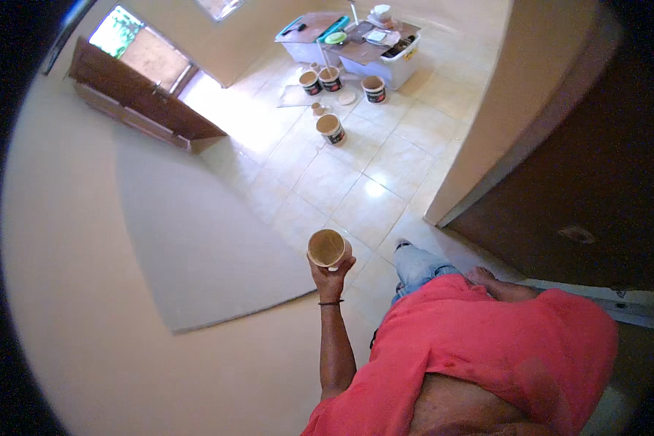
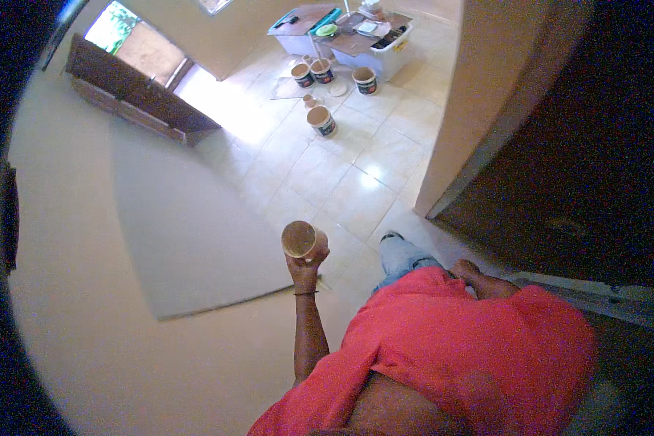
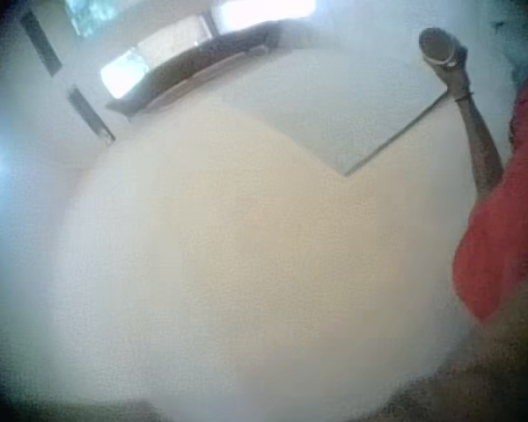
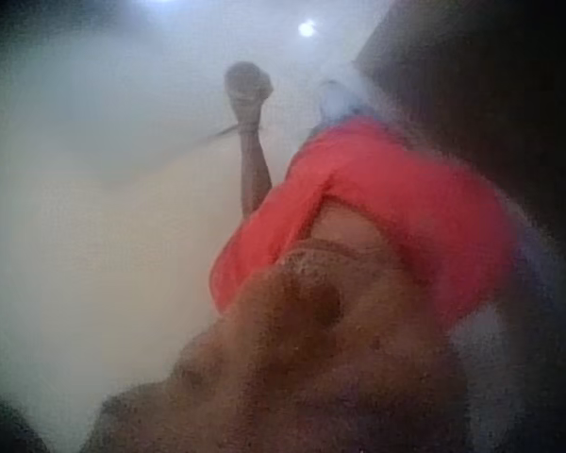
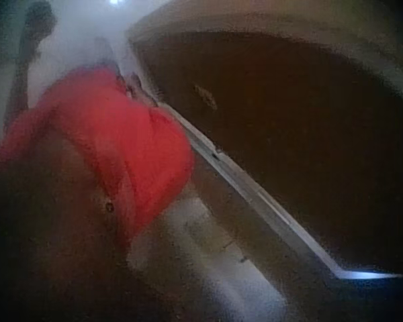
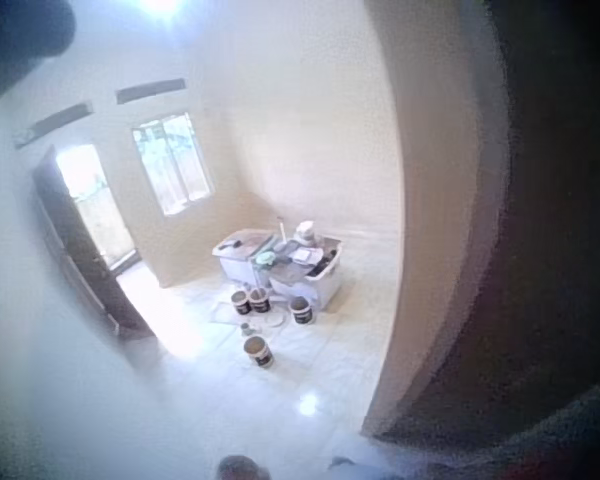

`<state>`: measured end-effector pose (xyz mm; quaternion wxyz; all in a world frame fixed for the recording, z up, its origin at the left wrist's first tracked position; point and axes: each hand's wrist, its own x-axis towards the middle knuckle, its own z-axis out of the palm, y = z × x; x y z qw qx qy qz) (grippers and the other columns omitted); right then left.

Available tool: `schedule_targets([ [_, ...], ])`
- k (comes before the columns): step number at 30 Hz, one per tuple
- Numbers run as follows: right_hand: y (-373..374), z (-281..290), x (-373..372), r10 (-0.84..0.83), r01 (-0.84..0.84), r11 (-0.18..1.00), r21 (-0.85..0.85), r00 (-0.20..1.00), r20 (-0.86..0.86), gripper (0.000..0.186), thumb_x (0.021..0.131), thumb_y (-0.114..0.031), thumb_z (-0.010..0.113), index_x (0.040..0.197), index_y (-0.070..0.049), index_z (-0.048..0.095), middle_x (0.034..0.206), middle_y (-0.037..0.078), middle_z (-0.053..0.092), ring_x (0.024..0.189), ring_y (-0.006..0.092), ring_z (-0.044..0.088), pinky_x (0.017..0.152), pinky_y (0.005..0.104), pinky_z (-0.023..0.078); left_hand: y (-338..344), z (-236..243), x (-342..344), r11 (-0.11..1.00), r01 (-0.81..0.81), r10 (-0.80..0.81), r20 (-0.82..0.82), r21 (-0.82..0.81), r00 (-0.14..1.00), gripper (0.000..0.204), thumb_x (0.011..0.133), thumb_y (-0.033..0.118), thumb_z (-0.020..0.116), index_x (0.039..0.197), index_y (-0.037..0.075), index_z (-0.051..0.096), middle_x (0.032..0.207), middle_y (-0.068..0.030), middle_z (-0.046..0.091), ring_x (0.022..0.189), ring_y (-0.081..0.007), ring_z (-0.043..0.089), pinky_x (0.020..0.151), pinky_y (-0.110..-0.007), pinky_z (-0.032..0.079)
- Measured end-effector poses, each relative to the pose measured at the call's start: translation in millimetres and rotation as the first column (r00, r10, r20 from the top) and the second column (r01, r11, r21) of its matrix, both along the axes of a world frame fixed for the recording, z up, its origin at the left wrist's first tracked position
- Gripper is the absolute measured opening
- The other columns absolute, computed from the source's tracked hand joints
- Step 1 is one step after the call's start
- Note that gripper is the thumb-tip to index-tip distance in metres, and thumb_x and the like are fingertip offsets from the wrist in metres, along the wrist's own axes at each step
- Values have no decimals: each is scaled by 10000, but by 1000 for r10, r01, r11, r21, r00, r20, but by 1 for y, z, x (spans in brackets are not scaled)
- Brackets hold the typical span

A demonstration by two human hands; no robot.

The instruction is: The person walks to a sink, washes a paintbrush, and returns to a room with paint supplies. They sit on the floor and stir paint in a bucket using a stick, then pour some paint into a smaller container.

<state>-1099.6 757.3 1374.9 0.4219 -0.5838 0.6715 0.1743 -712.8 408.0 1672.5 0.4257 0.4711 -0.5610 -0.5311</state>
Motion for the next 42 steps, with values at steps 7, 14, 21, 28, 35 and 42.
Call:
schedule_targets([
  [7,-218,6,44,-713,717,696,20,695,-89,415,855,-340,620,1086,-14,727,1148,260,695,1066,436,673,926,534,527,-146,-54,-15,997,68,-68,-8,47,998,913,644,74,956,1392,34,436,1322,-109,578,1227,-231,562,1037,-391,485],
  [14,-552,5,-9,-511,476,772,-422,859,33,212,807,-210,617,840,-40,741,870,176,720,823,326,702,743,432,570,-244,-86,28,999,-5,-9,274,50,962,932,634,120,968,1391,1,438,1328,-128,568,1221,-253,566,1059,-399,461],
  [21,-815,134,-42,-656,982,-2,187,-142,742,142,898,-155,647,953,-29,681,761,54,691,595,137,648,515,299,519,-403,-92,19,981,-172,162,111,91,981,935,640,81,956,1410,2,431,1341,-147,556,1218,-274,573,1066,-420,473],
  [28,-863,40,-57,-921,979,91,185,12,389,315,875,-237,731,672,-59,568,577,30,518,414,171,458,381,356,374,-597,-130,-25,981,122,-159,268,149,950,880,651,70,944,1380,13,455,1299,-124,584,1180,-248,585,1010,-392,500],
  [35,-867,99,-8,-932,998,6,-55,26,361,373,899,-381,757,820,-49,608,636,19,542,537,135,512,506,341,432,-835,-124,-125,897,413,-430,94,159,898,859,609,90,966,1310,40,473,1250,-108,587,1171,-240,588,997,-374,502],
  [42,-965,173,-6,-794,970,-6,-243,143,590,290,957,-290,722,964,-26,603,799,70,617,738,113,533,702,290,472,-1020,-133,-248,735,660,-588,339,-155,734,913,562,206,987,1312,27,497,1255,-140,515,1177,-344,524,1010,-443,458],
])
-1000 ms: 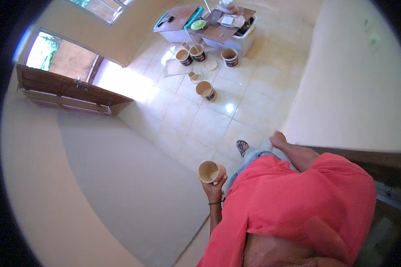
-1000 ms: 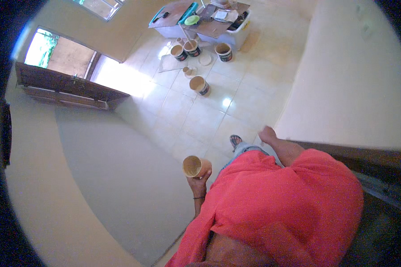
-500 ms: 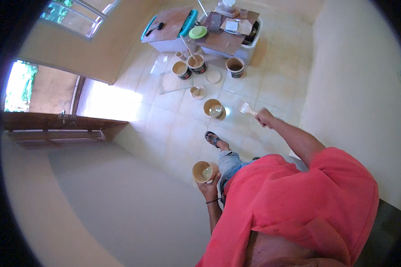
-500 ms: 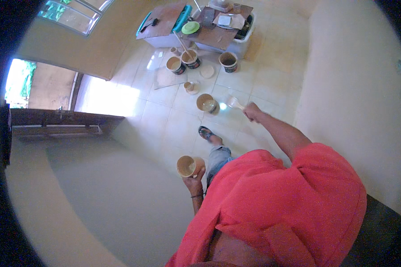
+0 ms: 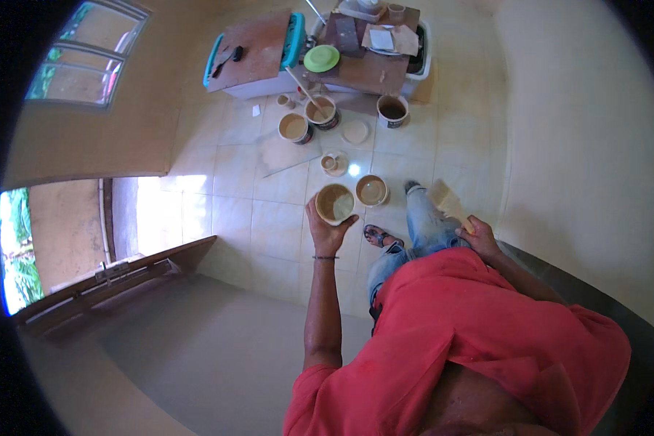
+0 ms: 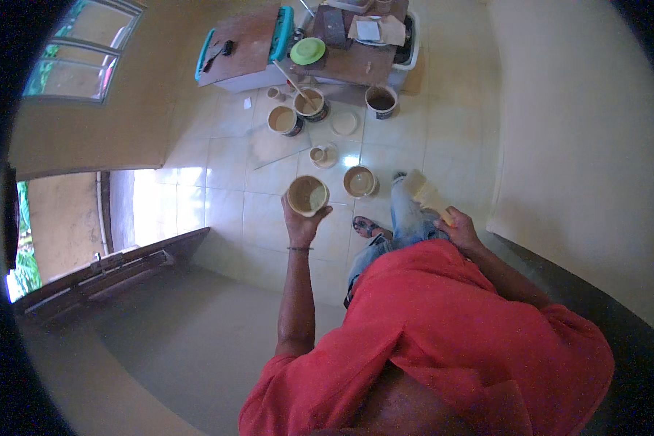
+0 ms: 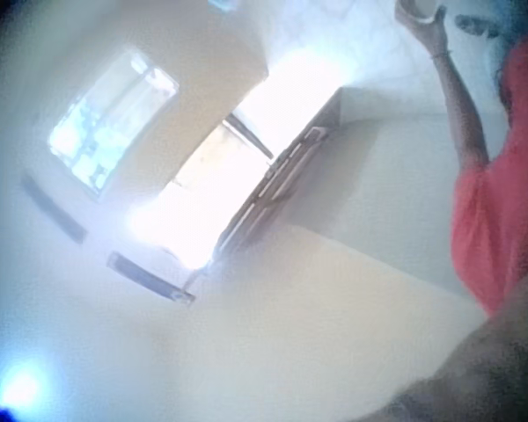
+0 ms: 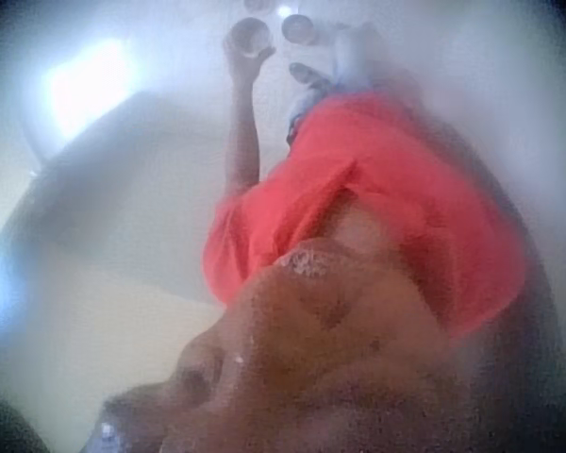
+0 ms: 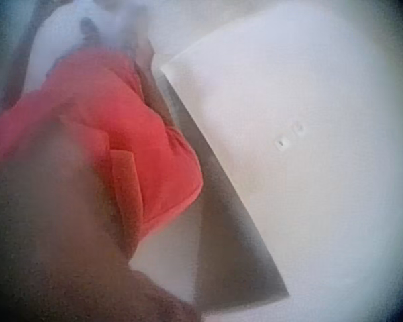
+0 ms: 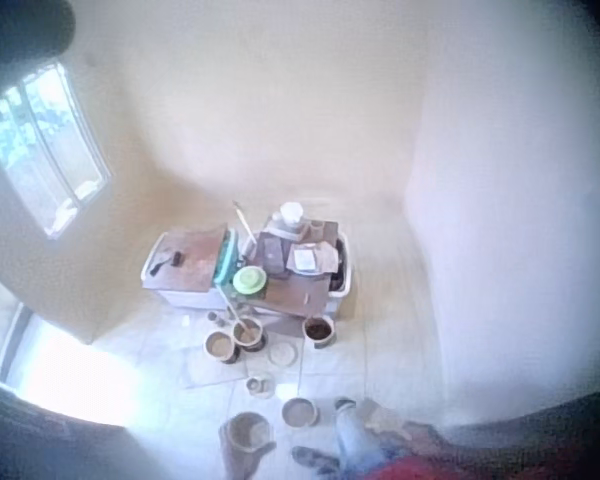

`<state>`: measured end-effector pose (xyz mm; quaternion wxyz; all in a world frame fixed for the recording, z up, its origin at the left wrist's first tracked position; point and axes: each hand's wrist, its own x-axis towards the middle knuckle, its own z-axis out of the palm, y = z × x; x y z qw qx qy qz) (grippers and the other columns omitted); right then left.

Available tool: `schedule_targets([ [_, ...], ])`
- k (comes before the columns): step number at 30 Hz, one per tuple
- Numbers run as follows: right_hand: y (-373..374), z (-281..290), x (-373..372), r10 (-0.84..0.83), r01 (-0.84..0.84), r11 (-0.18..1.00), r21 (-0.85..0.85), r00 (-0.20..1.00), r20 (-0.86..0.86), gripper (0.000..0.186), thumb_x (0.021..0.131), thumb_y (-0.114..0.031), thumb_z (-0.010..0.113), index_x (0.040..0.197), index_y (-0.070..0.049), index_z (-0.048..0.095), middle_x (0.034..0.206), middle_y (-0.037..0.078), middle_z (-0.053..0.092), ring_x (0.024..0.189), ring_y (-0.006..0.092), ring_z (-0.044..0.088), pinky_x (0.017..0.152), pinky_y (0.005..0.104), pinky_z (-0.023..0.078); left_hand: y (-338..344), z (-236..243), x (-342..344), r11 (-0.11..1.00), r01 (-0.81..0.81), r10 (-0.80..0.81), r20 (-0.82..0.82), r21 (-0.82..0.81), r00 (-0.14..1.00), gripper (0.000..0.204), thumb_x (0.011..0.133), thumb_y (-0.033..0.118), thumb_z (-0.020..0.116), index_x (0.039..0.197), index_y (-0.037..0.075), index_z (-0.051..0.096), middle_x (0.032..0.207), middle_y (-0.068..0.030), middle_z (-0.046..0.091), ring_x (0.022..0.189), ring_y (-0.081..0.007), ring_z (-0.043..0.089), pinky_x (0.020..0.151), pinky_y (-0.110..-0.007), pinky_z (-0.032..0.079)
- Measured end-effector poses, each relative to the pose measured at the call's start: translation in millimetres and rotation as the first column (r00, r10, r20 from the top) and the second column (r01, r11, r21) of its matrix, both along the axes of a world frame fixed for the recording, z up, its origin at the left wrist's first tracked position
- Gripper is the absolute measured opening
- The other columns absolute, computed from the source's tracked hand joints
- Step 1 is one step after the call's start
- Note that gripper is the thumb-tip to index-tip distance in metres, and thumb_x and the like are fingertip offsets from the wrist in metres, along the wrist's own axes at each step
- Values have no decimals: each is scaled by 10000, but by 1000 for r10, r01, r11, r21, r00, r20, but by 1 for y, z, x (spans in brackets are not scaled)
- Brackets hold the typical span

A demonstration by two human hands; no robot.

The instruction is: The person walks to a sink, washes a paintbrush, and returns to a room with paint supplies. They sit on the floor and stir paint in a bucket using a stick, then pour some paint into a smaller container.

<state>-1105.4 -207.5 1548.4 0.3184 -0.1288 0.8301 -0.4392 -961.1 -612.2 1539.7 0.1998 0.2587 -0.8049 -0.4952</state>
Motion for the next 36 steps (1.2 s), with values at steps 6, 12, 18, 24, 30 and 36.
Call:
schedule_targets([
  [6,-90,-12,-52,69,-72,963,260,997,20,340,933,-321,742,990,-20,595,815,148,629,735,165,566,712,348,487,-44,-28,-73,963,-44,42,11,267,999,913,577,170,985,1319,31,470,1272,-125,532,1180,-290,546,1012,-415,468],
  [12,-154,-45,-113,218,-221,975,17,942,-254,360,927,-353,735,1003,-33,589,802,174,636,703,302,631,670,412,505,-39,-32,-107,861,-126,39,184,492,982,918,594,111,974,1330,30,431,1293,-122,572,1203,-254,573,1022,-386,488],
  [18,-195,-62,-166,271,-251,928,275,962,-37,414,900,-383,754,1024,-38,565,782,212,637,689,420,655,585,473,494,-92,-51,-166,893,-119,7,253,433,967,946,603,112,967,1374,28,424,1285,-122,583,1195,-252,581,1021,-383,493],
  [24,-230,-26,-168,167,-136,940,314,983,-74,478,922,-501,677,1065,-55,582,788,202,657,738,444,661,622,531,499,-161,-122,-251,919,28,-106,176,394,979,963,556,212,991,1356,29,486,1295,-132,590,1209,-304,578,1034,-417,464],
  [30,-263,-45,-123,161,-111,939,326,978,-131,470,931,-480,661,1096,-42,615,888,197,668,843,436,655,717,525,507,-220,-168,-322,926,227,-280,146,303,949,934,554,256,979,1340,50,519,1266,-150,599,1187,-355,577,1020,-445,468],
  [36,-301,-33,-100,-87,-43,828,559,975,205,549,879,-470,737,1137,-1,618,873,204,680,802,356,679,715,434,524,-244,-175,-366,916,401,-396,162,3,904,920,571,211,986,1326,48,485,1284,-117,600,1195,-292,592,1008,-393,491],
])
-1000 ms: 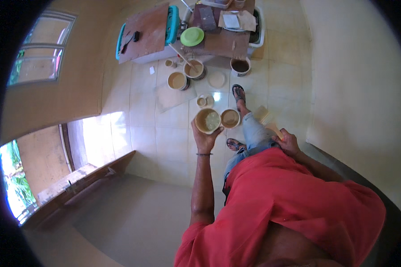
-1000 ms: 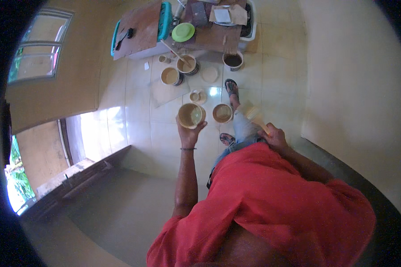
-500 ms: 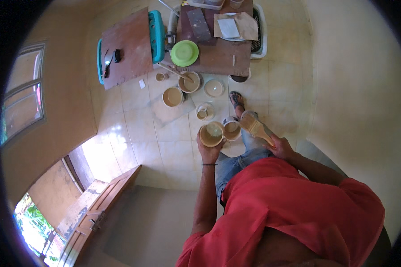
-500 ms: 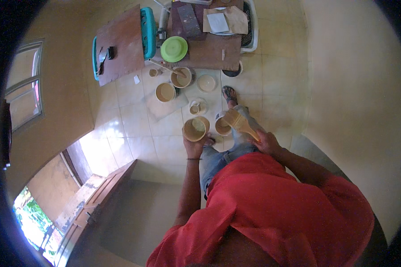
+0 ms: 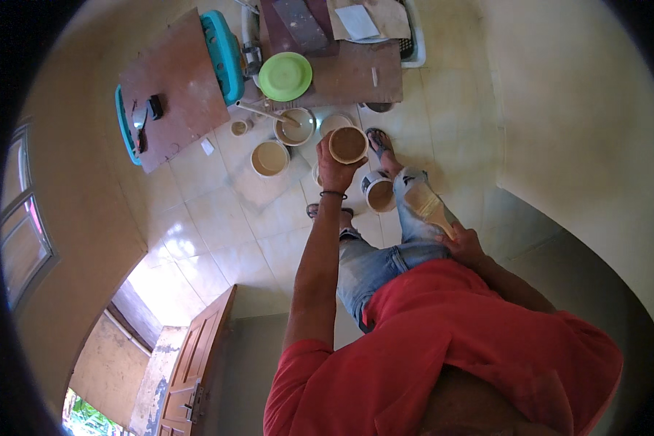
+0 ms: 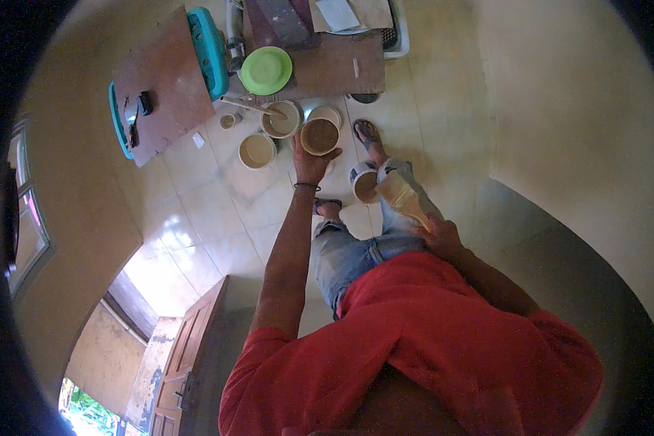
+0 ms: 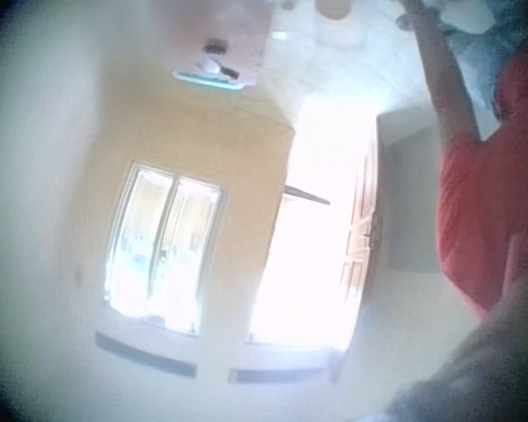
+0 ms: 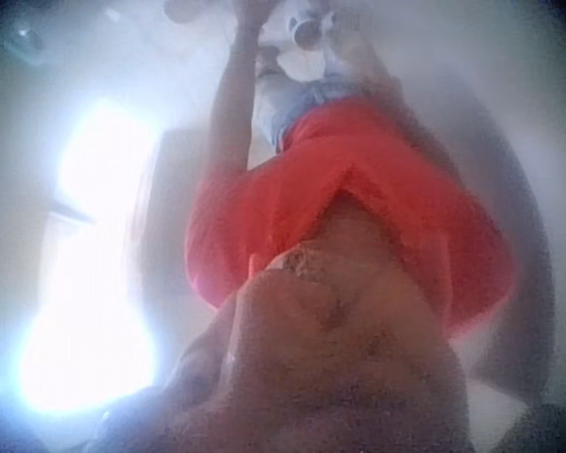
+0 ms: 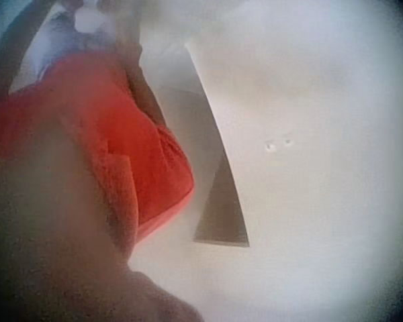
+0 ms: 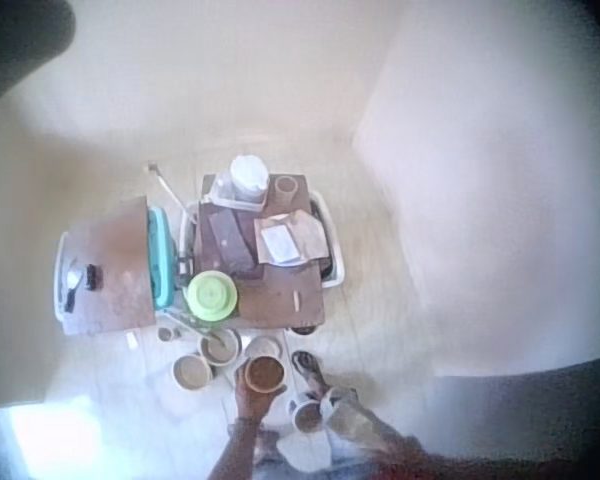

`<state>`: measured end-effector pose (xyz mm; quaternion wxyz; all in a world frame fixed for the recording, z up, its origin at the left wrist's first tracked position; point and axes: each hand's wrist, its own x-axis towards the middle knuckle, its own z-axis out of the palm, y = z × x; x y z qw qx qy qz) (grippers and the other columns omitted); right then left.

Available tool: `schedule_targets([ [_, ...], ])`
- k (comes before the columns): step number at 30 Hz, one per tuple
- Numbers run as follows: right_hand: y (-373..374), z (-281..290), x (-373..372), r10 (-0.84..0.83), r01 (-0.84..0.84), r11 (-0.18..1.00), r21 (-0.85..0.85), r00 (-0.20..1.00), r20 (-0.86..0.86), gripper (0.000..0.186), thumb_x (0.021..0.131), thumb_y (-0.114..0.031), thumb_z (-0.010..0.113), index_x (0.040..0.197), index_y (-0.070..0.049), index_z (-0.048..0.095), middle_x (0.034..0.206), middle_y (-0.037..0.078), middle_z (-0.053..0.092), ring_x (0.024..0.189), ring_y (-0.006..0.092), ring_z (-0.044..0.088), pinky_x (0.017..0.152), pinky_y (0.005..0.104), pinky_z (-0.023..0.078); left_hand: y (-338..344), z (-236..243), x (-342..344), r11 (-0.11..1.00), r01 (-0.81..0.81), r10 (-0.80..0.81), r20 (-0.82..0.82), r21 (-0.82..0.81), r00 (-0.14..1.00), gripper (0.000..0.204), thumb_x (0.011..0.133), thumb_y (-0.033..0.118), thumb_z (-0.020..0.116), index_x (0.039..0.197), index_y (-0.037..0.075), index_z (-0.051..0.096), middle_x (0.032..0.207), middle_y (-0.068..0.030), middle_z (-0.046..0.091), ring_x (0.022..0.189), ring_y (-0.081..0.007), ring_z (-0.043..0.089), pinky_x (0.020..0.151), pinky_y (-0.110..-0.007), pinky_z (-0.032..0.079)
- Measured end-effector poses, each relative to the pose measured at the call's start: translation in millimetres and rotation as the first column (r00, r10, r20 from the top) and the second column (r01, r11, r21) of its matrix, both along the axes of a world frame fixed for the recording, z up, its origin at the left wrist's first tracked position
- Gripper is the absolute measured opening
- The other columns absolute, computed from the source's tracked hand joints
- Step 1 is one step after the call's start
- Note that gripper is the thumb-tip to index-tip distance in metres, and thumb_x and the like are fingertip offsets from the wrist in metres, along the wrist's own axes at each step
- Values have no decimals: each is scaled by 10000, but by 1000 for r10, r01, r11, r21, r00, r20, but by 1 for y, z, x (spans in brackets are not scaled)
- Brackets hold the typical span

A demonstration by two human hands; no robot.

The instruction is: The person walks to a sink, washes a paintbrush, and returns to a room with paint supplies. They sit on the floor and stir paint in a bucket using a stick, then pour some paint into a smaller container.

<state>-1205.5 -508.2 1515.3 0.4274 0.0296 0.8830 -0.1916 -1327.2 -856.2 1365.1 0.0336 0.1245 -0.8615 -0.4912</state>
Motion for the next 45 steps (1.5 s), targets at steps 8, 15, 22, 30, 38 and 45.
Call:
schedule_targets([
  [8,-4,31,-19,-212,224,974,-22,945,249,432,904,-379,727,1053,14,628,792,175,657,720,238,614,685,397,501,26,-82,-84,971,-147,156,-34,187,987,933,535,312,995,1300,64,522,1201,-122,598,1100,-365,593,975,-456,482],
  [15,7,-105,-119,-359,338,911,-235,932,-50,351,974,-347,666,967,-9,571,662,85,571,606,148,558,558,346,445,36,-180,-182,977,-211,208,-90,-30,974,995,516,293,982,1357,81,494,1277,-138,565,1207,-378,530,1021,-494,421],
  [22,-113,-219,-295,-177,-3,880,-474,925,-336,349,980,-331,658,1034,8,596,767,197,677,681,333,690,608,433,523,47,-233,-194,971,-221,214,-86,-86,973,903,604,296,910,1364,67,480,1305,-139,582,1203,-370,535,1017,-482,407],
  [30,-149,-297,-326,-41,-131,934,-333,885,-464,437,969,-447,648,910,-22,565,743,198,637,679,399,649,618,484,500,52,-234,-192,977,-203,204,11,-58,979,918,613,333,898,1367,30,470,1314,-159,578,1195,-375,539,1011,-486,408],
  [38,-142,-287,-323,-17,-138,953,-270,864,-503,521,917,-422,736,1226,-29,590,959,147,705,856,274,723,722,388,566,54,-204,-152,960,-276,276,-20,-44,961,1094,624,218,907,1517,20,307,1476,-202,432,1337,-414,432,1112,-503,356],
  [45,-23,-234,-240,-792,786,463,-409,574,208,640,928,-475,685,1435,-126,513,1274,199,592,1173,286,631,926,518,532,41,-142,129,772,-604,380,618,199,688,882,816,333,806,1528,79,350,1546,-173,361,1412,-363,377,1154,-491,328],
])
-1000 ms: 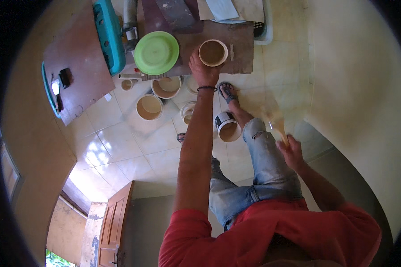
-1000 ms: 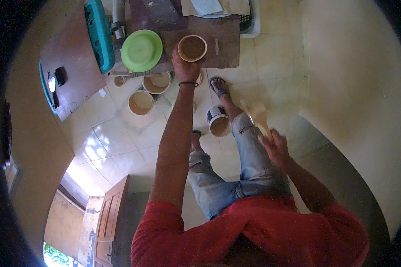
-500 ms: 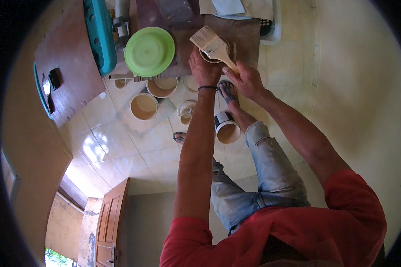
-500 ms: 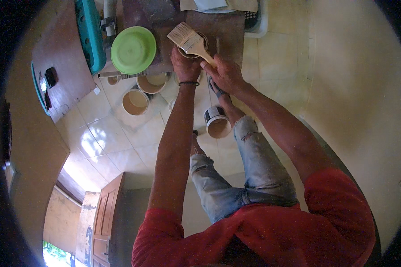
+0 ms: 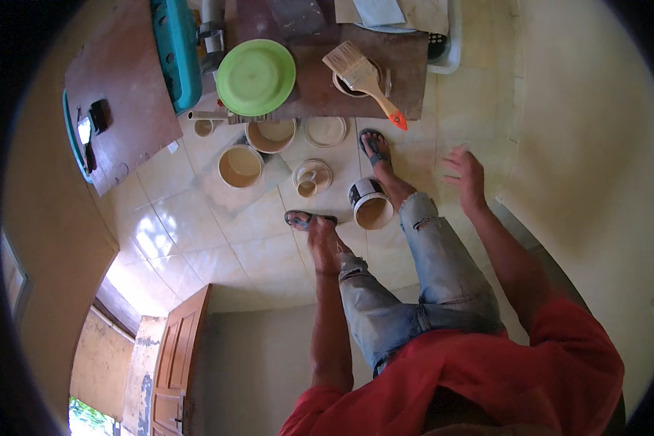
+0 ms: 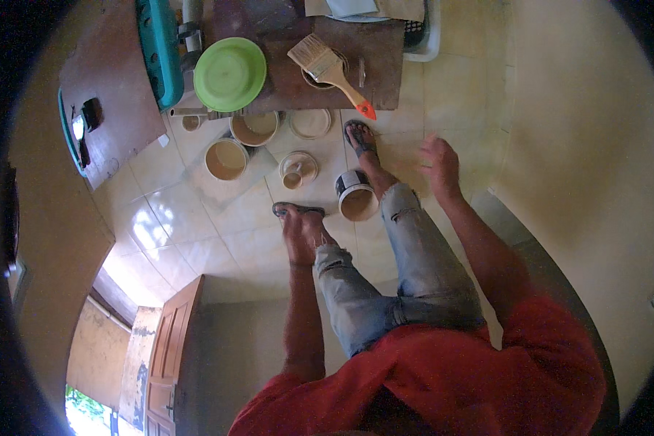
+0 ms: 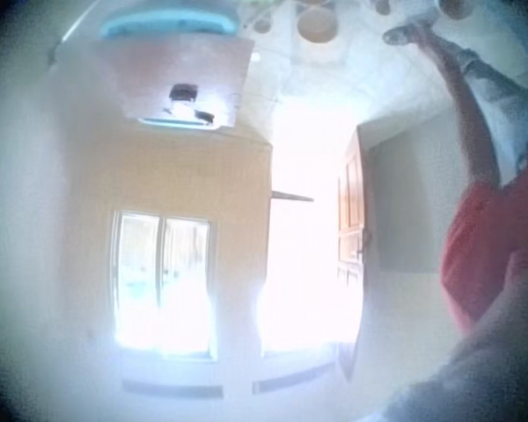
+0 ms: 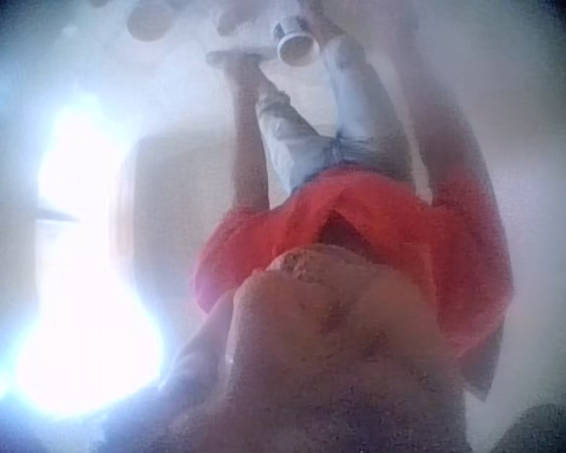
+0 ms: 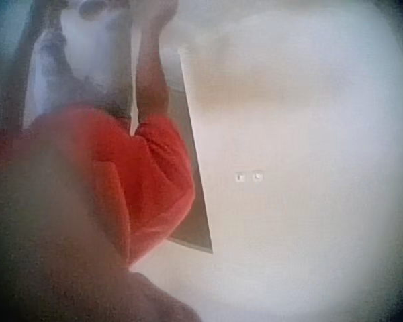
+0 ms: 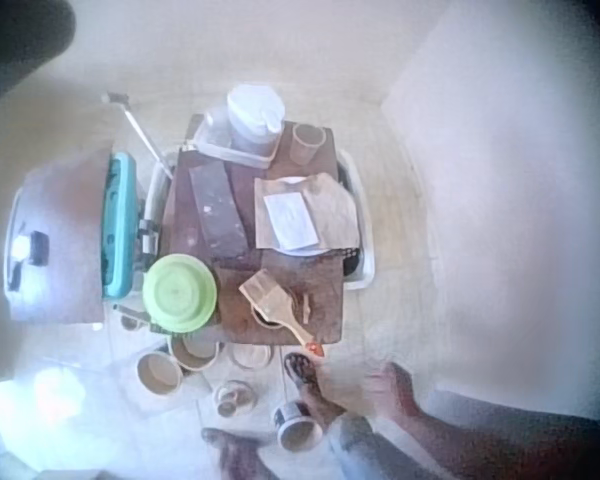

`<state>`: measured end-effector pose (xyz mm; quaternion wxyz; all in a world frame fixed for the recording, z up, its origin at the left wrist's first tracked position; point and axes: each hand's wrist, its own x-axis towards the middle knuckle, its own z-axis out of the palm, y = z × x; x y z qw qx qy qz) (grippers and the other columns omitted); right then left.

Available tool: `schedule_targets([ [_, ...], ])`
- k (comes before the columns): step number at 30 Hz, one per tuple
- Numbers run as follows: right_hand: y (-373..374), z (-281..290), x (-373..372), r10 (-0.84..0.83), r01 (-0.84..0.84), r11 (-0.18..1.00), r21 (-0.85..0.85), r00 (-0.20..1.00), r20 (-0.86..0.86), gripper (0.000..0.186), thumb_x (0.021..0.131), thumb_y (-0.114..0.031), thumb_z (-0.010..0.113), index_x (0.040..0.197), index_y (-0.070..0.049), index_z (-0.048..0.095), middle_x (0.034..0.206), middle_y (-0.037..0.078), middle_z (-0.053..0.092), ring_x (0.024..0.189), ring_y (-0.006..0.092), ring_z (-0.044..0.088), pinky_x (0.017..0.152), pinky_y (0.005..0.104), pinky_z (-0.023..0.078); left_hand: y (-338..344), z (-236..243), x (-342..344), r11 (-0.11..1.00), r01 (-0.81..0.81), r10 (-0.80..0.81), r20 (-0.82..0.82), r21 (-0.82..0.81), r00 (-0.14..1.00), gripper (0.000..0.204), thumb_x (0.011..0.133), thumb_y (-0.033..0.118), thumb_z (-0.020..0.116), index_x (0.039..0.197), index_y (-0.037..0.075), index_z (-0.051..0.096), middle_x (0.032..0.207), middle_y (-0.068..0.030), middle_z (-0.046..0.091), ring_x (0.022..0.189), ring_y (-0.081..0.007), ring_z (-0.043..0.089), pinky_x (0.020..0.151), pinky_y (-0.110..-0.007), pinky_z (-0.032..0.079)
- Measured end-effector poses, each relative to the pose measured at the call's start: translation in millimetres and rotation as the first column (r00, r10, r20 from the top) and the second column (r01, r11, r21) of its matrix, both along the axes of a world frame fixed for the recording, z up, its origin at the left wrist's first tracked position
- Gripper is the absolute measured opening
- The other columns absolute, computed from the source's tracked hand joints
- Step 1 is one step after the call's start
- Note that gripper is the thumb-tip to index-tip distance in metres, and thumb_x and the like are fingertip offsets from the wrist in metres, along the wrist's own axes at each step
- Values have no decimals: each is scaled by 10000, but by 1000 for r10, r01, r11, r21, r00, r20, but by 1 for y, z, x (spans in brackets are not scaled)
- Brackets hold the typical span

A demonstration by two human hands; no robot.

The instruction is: The person walks to a sink, washes a paintbrush, and returns to a room with paint supplies. They sit on the floor and stir paint in a bucket using a stick, then pour some paint into a smaller container.

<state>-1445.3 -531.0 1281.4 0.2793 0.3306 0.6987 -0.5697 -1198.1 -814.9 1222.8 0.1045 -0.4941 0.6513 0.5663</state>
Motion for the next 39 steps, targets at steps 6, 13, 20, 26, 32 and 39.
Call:
schedule_targets([
  [6,62,111,109,841,-795,493,353,539,40,578,866,-399,771,1334,-102,607,1310,173,584,1242,363,547,1015,444,468,20,175,202,973,-198,152,314,119,937,525,863,325,794,1285,68,614,1286,-156,534,1212,-317,543,997,-450,454],
  [13,4,247,201,988,-969,91,231,117,101,392,858,-386,764,1144,-121,724,1146,105,598,1080,308,579,937,427,488,31,326,227,859,511,-507,91,-31,857,225,877,228,761,1011,59,697,1005,-119,659,974,-312,615,852,-428,480],
  [20,-25,242,300,995,-964,-1,267,25,94,329,977,-397,597,985,-81,689,985,159,642,983,360,615,809,500,504,2,301,315,927,372,-365,117,-50,924,149,866,178,738,973,91,682,940,-103,668,915,-331,604,835,-458,462],
  [26,-56,286,301,969,-967,-56,248,7,246,380,1013,-357,533,807,-39,576,760,215,623,716,444,618,675,542,469,-16,316,305,902,397,-403,-3,-168,915,122,905,156,691,916,52,628,888,-143,648,876,-351,601,796,-479,464],
  [32,-79,272,267,975,-969,-175,174,-147,164,476,1027,-440,473,850,-30,638,760,224,668,748,445,663,725,568,497,-4,321,309,982,185,-191,244,50,951,249,1010,236,576,867,34,592,831,-191,638,776,-371,594,714,-469,461],
  [39,-103,256,222,914,-929,-370,11,-362,181,550,1011,-511,459,915,-26,700,881,246,708,850,442,687,800,545,514,12,385,301,978,-42,-18,285,203,958,363,1059,282,520,833,0,559,674,-145,588,629,-233,528,598,-396,433],
])
